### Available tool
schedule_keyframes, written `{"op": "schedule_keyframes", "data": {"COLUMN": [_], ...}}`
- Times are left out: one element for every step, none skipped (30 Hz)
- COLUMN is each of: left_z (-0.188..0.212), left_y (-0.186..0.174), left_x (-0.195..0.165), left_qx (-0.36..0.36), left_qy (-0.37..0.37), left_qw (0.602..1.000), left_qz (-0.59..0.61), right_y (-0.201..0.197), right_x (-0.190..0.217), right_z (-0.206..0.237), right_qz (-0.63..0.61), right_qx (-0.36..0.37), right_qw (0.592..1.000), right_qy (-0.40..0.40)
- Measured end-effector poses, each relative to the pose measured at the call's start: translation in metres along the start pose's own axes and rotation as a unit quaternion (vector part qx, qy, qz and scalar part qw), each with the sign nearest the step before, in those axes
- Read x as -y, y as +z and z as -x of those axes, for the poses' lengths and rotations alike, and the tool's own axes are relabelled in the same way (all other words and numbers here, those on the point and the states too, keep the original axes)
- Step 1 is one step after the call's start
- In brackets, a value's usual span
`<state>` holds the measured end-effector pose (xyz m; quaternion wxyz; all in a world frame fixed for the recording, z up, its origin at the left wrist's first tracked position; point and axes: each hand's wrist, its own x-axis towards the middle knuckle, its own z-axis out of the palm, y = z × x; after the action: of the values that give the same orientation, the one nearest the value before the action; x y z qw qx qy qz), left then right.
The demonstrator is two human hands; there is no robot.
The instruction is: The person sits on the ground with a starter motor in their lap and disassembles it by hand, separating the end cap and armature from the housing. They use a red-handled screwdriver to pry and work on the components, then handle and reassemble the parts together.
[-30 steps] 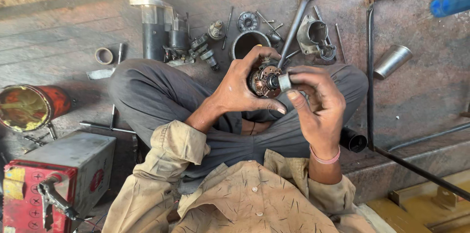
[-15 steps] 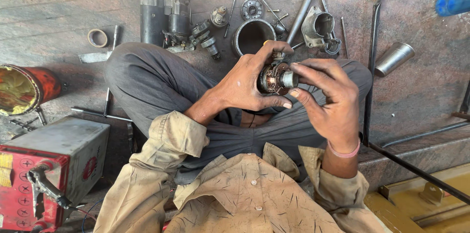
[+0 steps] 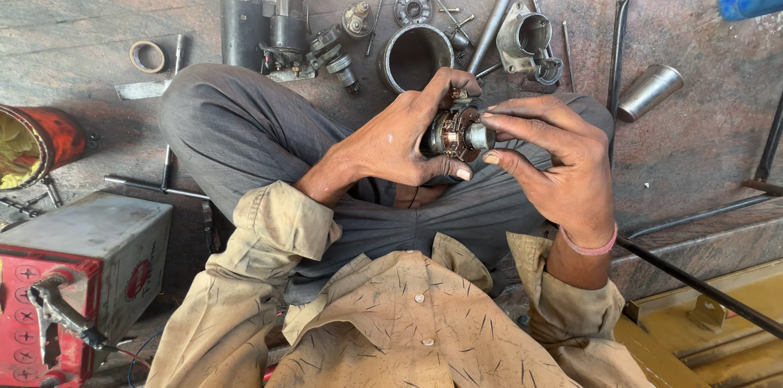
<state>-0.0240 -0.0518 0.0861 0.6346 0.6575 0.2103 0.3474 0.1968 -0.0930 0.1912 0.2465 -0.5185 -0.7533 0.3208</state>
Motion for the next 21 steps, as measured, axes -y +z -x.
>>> {"op": "schedule_keyframes", "data": {"left_z": [0.0000,-0.0003,-0.0006,-0.0008,-0.0007,-0.0007,-0.0005,-0.0004,-0.0005,-0.0007,-0.0008,-0.0011,-0.0013,-0.0016,-0.0017,-0.0016,-0.0013,-0.0013,-0.0010,-0.0007,-0.0007], "left_y": [-0.0002,-0.0003,-0.0005,-0.0005,-0.0006,-0.0008,-0.0009,-0.0009,-0.0010,-0.0009,-0.0006,-0.0003,-0.0002,-0.0003,-0.0004,-0.0004,-0.0004,-0.0006,-0.0007,-0.0008,-0.0011], "left_x": [-0.0003,-0.0004,-0.0005,-0.0005,-0.0005,-0.0004,-0.0003,0.0000,0.0003,0.0007,0.0010,0.0014,0.0019,0.0023,0.0027,0.0030,0.0033,0.0037,0.0040,0.0044,0.0049], "left_qx": [0.002,0.003,0.005,0.006,0.008,0.010,0.011,0.012,0.013,0.014,0.017,0.021,0.025,0.022,0.017,0.013,0.013,0.014,0.014,0.009,0.005], "left_qy": [-0.005,-0.003,-0.001,0.001,0.000,-0.001,-0.001,0.003,0.008,0.013,0.007,0.001,-0.005,0.008,0.021,0.033,0.028,0.023,0.018,0.030,0.042], "left_qw": [1.000,1.000,1.000,1.000,1.000,1.000,1.000,1.000,1.000,1.000,1.000,1.000,1.000,1.000,1.000,0.999,1.000,1.000,1.000,1.000,0.999], "left_qz": [0.000,-0.001,-0.001,-0.002,0.000,0.002,0.003,0.005,0.007,0.010,0.005,0.000,-0.006,-0.005,-0.005,-0.005,0.000,0.004,0.008,0.003,-0.003], "right_y": [-0.0005,-0.0009,-0.0012,-0.0016,-0.0020,-0.0024,-0.0030,-0.0035,-0.0039,-0.0044,-0.0047,-0.0049,-0.0047,-0.0046,-0.0045,-0.0042,-0.0040,-0.0038,-0.0035,-0.0032,-0.0029], "right_x": [0.0000,-0.0002,-0.0004,-0.0007,-0.0011,-0.0015,-0.0017,-0.0020,-0.0022,-0.0023,-0.0023,-0.0022,-0.0021,-0.0019,-0.0015,-0.0013,-0.0009,-0.0007,-0.0004,-0.0002,0.0001], "right_z": [-0.0002,-0.0004,-0.0007,-0.0011,-0.0015,-0.0020,-0.0025,-0.0031,-0.0037,-0.0043,-0.0050,-0.0057,-0.0063,-0.0070,-0.0075,-0.0080,-0.0083,-0.0086,-0.0087,-0.0087,-0.0086], "right_qz": [0.004,0.008,0.006,0.003,0.000,0.003,0.006,0.009,0.004,-0.002,-0.007,-0.010,-0.012,-0.015,-0.011,-0.008,-0.005,0.000,0.004,0.008,0.005], "right_qx": [0.003,0.007,0.009,0.012,0.014,0.017,0.021,0.024,0.028,0.032,0.036,0.042,0.047,0.052,0.052,0.051,0.050,0.049,0.048,0.047,0.046], "right_qw": [1.000,1.000,1.000,1.000,1.000,1.000,1.000,1.000,0.999,0.999,0.999,0.999,0.999,0.998,0.998,0.998,0.998,0.998,0.998,0.998,0.999], "right_qy": [-0.003,-0.006,-0.007,-0.008,-0.010,-0.011,-0.013,-0.014,-0.017,-0.019,-0.022,-0.023,-0.024,-0.025,-0.027,-0.028,-0.029,-0.028,-0.027,-0.026,-0.025]}}
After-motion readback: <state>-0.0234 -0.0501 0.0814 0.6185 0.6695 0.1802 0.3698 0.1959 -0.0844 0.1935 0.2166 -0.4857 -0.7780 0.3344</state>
